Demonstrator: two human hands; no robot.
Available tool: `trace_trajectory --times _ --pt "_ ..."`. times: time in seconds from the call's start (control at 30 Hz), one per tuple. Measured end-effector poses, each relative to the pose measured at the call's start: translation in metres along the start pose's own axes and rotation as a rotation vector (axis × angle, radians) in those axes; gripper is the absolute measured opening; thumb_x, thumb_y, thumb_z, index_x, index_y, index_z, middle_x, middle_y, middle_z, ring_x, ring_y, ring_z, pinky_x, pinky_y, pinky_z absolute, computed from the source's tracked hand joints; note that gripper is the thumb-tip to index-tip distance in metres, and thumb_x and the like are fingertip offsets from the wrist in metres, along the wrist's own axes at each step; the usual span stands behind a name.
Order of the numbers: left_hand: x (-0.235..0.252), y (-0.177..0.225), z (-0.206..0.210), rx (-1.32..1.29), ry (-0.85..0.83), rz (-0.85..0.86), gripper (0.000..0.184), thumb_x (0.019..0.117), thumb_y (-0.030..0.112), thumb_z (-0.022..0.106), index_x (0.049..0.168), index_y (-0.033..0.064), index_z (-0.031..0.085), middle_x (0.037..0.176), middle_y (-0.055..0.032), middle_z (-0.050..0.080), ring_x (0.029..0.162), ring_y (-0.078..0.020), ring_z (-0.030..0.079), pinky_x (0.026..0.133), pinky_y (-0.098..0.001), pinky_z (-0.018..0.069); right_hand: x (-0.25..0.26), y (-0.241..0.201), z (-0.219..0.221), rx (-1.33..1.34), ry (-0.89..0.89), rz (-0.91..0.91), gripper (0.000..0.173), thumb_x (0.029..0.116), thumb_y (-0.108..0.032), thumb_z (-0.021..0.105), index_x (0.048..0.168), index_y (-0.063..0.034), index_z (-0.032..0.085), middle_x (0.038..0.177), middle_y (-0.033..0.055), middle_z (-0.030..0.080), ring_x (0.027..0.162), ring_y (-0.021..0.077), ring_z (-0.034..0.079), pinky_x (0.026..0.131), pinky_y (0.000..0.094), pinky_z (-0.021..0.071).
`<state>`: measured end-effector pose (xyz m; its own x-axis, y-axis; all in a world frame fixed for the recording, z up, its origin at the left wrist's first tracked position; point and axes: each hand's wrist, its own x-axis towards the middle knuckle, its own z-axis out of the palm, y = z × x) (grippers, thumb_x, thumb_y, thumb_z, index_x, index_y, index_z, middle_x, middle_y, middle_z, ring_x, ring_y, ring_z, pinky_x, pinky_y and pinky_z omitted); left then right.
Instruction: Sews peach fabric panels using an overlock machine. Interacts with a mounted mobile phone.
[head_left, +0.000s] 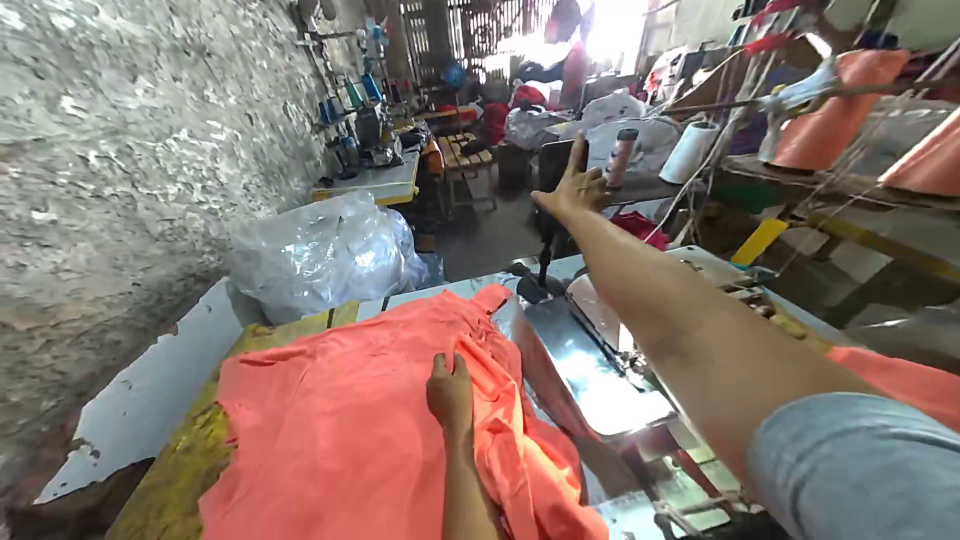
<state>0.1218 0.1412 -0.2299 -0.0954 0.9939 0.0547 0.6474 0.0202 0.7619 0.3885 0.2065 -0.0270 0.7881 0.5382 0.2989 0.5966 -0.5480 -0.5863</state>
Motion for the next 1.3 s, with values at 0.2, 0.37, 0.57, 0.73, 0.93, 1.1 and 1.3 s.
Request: trace_trajectory --times 0.2,0.37,0.57,0.73,0.93,1.1,1.3 --pt "0.001 0.001 0.0 0.027 -0.03 0.0 0.037 0.1068 0.032 0.054 0.125 0.0033 0.068 0.105 -0.0234 0.073 0.104 -0.0412 0.07 0.089 -0.0612 0.0527 0.012 0.01 0.002 -0.038 0.007 -0.033 0.13 0.0747 -0.057 0.081 0.165 -0.0312 -0.008 0.154 0.0357 0.035 0.138 0.0548 0.038 0.106 0.0646 0.037" --pt "0.003 0.001 0.0 0.058 -0.049 0.006 0.037 0.107 0.033 0.053 0.124 0.0041 0.068 0.105 -0.0216 0.073 0.103 -0.0394 0.071 0.089 -0.0599 0.0528 0.021 0.017 0.01 0.031 0.03 -0.121 0.134 0.0699 -0.053 0.085 0.166 -0.0281 -0.005 0.153 0.0345 0.037 0.136 0.0542 0.042 0.104 0.0647 0.0402" --pt "0.006 0.003 0.002 0.084 -0.061 0.003 0.038 0.1071 0.035 0.053 0.123 0.0041 0.068 0.104 -0.0224 0.073 0.102 -0.0402 0.071 0.088 -0.0608 0.0526 0.029 0.023 0.012 0.061 0.07 -0.196 0.135 0.0692 -0.051 0.086 0.166 -0.0235 -0.005 0.148 0.0329 0.045 0.137 0.0513 0.043 0.108 0.0622 0.0379" --pt "0.004 0.004 0.002 0.086 -0.058 0.0 0.037 0.107 0.034 0.054 0.123 0.0036 0.068 0.105 -0.0232 0.073 0.103 -0.0407 0.07 0.089 -0.0611 0.0521 0.025 0.017 0.01 0.042 0.044 -0.165 0.135 0.0697 -0.048 0.086 0.166 -0.0235 -0.006 0.149 0.0345 0.042 0.136 0.0531 0.042 0.105 0.0639 0.0387" --pt "0.004 0.007 0.002 0.124 -0.072 -0.01 0.037 0.107 0.036 0.053 0.122 0.0057 0.068 0.104 -0.0215 0.073 0.103 -0.0395 0.07 0.088 -0.0605 0.0522 0.024 0.01 -0.027 -0.12 -0.059 -0.225 0.136 0.0734 -0.068 0.08 0.164 -0.0285 -0.013 0.148 0.0361 0.043 0.126 0.054 0.052 0.097 0.0683 0.0428" --pt "0.004 0.007 0.004 0.127 -0.06 -0.003 0.036 0.107 0.035 0.054 0.121 0.0045 0.068 0.105 -0.0226 0.073 0.104 -0.0406 0.07 0.089 -0.0615 0.0516 0.042 0.034 -0.052 -0.064 -0.102 -0.274 0.141 0.07 -0.07 0.082 0.165 -0.0219 -0.012 0.145 0.0386 0.045 0.128 0.0575 0.05 0.1 0.0719 0.0402" --pt "0.004 0.007 0.005 0.15 -0.035 0.013 0.035 0.1063 0.033 0.055 0.118 0.0037 0.069 0.102 -0.0229 0.073 0.102 -0.0416 0.07 0.086 -0.0619 0.0517 0.05 0.081 -0.01 0.051 -0.454 -0.28 0.12 0.0704 -0.026 0.095 0.155 0.0082 0.018 0.143 0.038 0.046 0.133 0.0514 0.048 0.108 0.065 0.0394"
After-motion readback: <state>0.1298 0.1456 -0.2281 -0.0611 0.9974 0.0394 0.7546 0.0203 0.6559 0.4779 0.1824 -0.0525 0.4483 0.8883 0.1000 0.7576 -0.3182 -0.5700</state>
